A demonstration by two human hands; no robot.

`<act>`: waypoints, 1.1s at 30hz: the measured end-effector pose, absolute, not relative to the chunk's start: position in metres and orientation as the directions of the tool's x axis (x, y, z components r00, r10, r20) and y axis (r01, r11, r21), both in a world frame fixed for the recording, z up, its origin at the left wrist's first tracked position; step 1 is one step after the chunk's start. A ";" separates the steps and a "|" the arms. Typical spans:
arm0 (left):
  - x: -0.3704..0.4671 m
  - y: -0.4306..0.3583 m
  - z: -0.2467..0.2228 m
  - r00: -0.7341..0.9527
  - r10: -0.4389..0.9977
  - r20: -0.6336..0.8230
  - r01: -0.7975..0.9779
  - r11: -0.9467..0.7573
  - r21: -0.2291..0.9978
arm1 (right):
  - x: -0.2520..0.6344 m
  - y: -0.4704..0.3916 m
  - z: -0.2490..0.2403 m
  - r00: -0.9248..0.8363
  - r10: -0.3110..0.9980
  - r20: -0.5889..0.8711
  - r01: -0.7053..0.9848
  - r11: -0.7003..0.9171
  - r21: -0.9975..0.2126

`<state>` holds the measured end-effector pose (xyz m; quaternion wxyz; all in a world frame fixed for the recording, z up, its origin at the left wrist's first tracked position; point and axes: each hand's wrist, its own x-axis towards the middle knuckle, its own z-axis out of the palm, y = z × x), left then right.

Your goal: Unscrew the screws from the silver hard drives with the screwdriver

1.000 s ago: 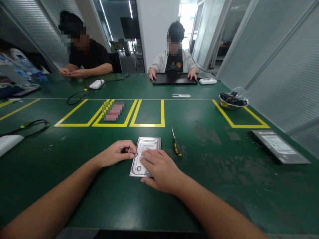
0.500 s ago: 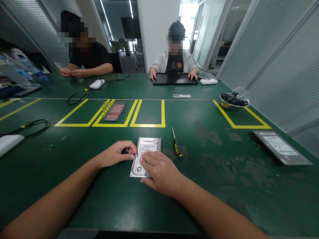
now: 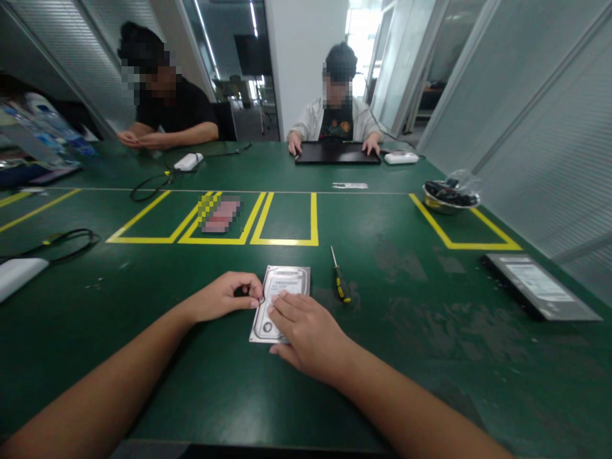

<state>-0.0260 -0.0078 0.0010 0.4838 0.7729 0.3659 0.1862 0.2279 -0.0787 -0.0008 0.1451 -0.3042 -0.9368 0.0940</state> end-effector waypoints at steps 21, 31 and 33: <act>-0.026 -0.008 0.002 0.679 0.731 -0.068 0.378 -0.269 0.886 | 0.238 -0.075 0.010 -0.644 0.613 0.458 0.599 0.776 -0.197; -0.027 -0.008 0.002 0.688 0.721 -0.086 0.373 -0.249 0.894 | 0.257 -0.057 0.022 -0.100 0.978 0.183 0.989 0.077 0.125; -0.027 -0.008 0.002 0.692 0.717 -0.088 0.371 -0.248 0.895 | 0.258 -0.056 0.021 -0.074 0.989 0.130 0.990 0.058 0.127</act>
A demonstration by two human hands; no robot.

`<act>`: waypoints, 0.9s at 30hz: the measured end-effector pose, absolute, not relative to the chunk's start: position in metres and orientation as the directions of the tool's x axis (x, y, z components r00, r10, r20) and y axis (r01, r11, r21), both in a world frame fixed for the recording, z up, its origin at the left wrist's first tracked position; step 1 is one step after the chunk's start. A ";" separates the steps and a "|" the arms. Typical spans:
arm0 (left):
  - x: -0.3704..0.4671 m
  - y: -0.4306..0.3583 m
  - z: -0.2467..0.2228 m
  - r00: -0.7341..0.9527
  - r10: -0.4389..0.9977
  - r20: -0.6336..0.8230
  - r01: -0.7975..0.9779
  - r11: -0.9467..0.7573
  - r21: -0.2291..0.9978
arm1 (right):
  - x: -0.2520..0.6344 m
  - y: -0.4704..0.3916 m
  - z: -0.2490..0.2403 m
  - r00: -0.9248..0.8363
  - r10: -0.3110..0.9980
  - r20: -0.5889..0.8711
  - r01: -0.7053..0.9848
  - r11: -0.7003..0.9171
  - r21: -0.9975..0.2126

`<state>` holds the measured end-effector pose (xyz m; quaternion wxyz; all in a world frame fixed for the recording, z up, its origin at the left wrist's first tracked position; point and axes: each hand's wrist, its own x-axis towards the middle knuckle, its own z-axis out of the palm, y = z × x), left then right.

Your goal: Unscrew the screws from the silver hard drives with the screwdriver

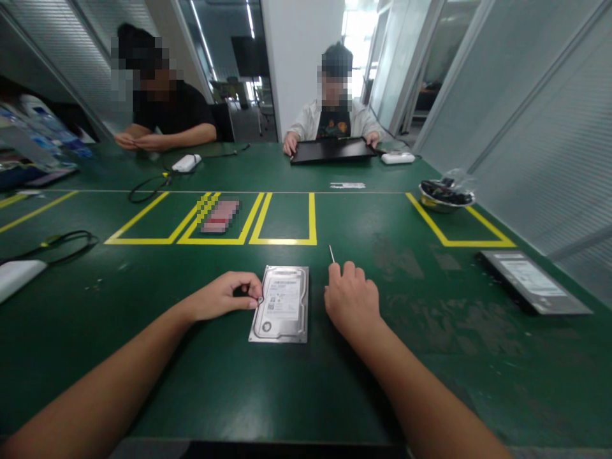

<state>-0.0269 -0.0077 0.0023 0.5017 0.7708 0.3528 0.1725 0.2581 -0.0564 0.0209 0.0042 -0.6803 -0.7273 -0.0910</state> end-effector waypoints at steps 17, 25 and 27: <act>-0.026 -0.007 0.006 0.692 0.719 -0.059 0.331 -0.244 0.911 | 0.260 -0.059 0.023 -0.049 0.998 -0.049 0.992 0.055 0.115; -0.026 -0.007 0.006 0.686 0.723 -0.079 0.350 -0.232 0.908 | 0.260 -0.057 0.022 -0.064 0.998 -0.030 0.989 0.067 0.133; -0.026 -0.006 0.006 0.685 0.724 -0.078 0.359 -0.242 0.902 | 0.261 -0.057 0.022 -0.067 0.997 -0.028 0.989 0.070 0.132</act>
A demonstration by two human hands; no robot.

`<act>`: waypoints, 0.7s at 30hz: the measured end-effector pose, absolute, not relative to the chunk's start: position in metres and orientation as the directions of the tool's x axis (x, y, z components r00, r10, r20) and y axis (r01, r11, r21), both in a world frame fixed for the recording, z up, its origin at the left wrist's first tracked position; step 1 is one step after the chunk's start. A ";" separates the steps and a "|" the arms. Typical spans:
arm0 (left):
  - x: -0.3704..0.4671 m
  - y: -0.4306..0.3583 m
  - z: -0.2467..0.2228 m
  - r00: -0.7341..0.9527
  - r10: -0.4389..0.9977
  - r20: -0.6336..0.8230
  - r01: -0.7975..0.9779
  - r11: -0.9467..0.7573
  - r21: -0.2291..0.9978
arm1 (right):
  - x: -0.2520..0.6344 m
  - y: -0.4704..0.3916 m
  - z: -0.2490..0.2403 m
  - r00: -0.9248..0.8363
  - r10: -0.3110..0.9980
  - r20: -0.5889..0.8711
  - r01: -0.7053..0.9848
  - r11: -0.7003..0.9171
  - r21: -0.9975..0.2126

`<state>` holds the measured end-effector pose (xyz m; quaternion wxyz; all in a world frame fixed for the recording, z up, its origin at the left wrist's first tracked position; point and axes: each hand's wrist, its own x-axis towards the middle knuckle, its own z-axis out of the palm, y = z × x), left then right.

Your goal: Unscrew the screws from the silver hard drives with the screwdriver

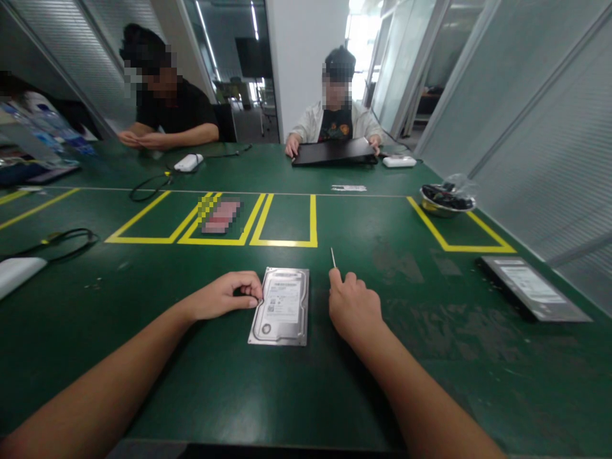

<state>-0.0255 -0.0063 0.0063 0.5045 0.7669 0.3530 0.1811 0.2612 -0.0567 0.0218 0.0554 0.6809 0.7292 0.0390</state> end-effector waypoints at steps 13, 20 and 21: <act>-0.027 -0.008 0.004 0.692 0.718 -0.076 0.344 -0.235 0.909 | 0.266 -0.055 0.030 -0.061 0.988 0.143 0.995 0.049 0.085; -0.027 -0.007 0.003 0.695 0.715 -0.075 0.362 -0.257 0.896 | 0.266 -0.057 0.037 -0.061 0.978 0.202 0.995 0.044 0.091; -0.027 -0.007 0.003 0.696 0.714 -0.075 0.361 -0.258 0.896 | 0.266 -0.057 0.037 -0.063 0.976 0.208 0.995 0.045 0.089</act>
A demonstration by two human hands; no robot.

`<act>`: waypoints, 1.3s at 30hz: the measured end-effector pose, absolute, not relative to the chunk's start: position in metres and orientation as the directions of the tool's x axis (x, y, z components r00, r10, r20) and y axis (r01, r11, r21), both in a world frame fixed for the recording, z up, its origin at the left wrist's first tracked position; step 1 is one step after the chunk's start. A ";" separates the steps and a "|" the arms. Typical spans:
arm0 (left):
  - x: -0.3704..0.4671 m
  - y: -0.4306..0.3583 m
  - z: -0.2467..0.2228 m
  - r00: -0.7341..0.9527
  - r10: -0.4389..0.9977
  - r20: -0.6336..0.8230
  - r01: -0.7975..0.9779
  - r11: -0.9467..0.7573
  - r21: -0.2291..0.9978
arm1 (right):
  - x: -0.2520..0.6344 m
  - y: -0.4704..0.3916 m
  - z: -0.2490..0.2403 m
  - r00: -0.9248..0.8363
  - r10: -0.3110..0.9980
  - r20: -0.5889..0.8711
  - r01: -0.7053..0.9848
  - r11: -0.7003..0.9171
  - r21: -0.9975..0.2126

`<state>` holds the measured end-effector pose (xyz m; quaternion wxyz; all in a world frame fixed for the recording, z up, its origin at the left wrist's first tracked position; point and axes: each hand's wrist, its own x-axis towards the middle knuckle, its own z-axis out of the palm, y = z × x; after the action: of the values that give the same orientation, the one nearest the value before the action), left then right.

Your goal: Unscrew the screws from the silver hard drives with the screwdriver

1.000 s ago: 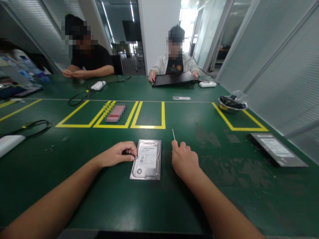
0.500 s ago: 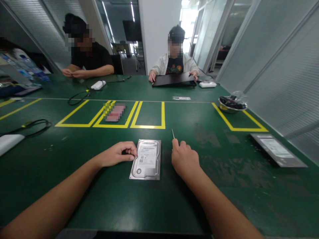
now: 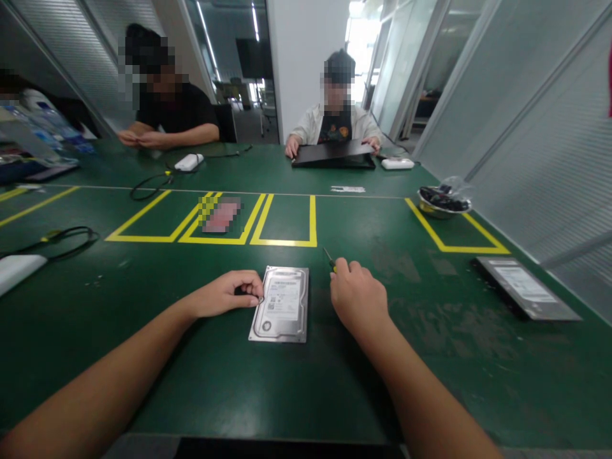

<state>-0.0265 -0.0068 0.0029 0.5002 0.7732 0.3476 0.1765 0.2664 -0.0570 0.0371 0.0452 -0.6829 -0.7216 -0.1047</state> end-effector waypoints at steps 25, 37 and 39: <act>-0.026 -0.009 0.002 0.690 0.720 -0.068 0.371 -0.273 0.888 | 0.278 -0.057 0.044 -0.042 0.884 0.466 0.998 0.058 -0.021; -0.026 -0.010 0.002 0.688 0.721 -0.077 0.347 -0.234 0.908 | 0.277 -0.060 0.082 0.108 0.729 0.676 0.767 0.371 -0.523; -0.026 -0.010 0.002 0.686 0.723 -0.080 0.344 -0.227 0.911 | 0.271 -0.062 0.095 0.146 0.735 0.662 0.671 0.419 -0.612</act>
<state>-0.0264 -0.0101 0.0018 0.5137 0.7612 0.3505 0.1842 0.2710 -0.0620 0.0954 0.5322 -0.5383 -0.6528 0.0301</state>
